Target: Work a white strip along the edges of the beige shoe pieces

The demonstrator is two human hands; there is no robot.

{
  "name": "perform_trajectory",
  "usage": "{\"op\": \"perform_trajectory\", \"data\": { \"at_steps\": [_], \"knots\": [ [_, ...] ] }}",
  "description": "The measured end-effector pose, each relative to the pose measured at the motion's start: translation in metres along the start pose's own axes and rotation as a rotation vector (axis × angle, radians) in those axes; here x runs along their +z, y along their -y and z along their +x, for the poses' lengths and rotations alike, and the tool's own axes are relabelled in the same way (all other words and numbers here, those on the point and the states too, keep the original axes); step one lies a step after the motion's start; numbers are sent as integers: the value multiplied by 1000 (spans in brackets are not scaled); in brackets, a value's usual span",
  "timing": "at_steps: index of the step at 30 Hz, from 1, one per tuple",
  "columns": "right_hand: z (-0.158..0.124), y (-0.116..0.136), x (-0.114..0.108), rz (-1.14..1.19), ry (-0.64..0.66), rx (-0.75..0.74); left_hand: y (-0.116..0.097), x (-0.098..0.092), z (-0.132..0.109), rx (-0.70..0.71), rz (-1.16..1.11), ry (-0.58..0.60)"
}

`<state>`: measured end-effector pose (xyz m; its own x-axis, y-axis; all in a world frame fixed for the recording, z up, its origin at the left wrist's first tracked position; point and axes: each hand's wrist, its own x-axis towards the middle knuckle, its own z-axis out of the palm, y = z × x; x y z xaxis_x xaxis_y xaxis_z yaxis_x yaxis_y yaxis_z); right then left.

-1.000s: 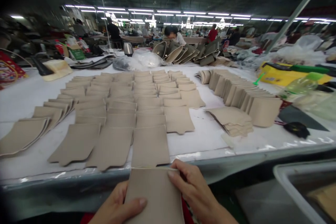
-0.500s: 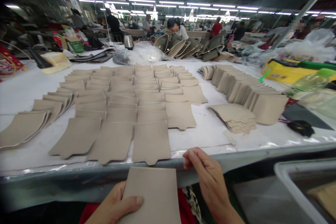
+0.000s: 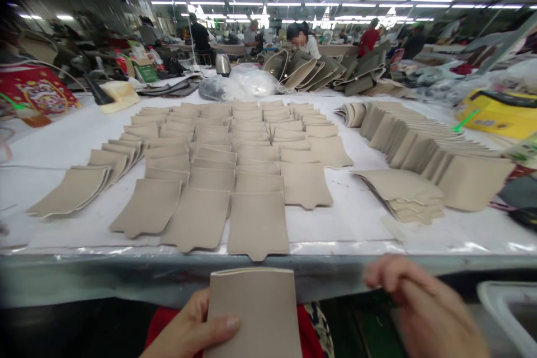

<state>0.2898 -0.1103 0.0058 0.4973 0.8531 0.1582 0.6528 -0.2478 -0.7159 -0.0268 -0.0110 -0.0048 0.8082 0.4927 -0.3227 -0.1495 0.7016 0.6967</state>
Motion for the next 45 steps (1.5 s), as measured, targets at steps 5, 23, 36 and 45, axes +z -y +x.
{"op": "perform_trajectory", "data": {
  "at_steps": [5, 23, 36, 45],
  "knots": [
    [-34, 48, 63, 478, 507, 202, 8, -1, -2, -39, 39, 38],
    [-13, 84, 77, 275, 851, -157, -75, -3, 19, -210, 887, 43],
    [-23, 103, 91, 43, 320, -776, -65, -7, 24, -287, 673, -54],
    [-28, 105, 86, 18, 403, -724, -63, 4, 19, -249, 774, 3]
  ]
}}
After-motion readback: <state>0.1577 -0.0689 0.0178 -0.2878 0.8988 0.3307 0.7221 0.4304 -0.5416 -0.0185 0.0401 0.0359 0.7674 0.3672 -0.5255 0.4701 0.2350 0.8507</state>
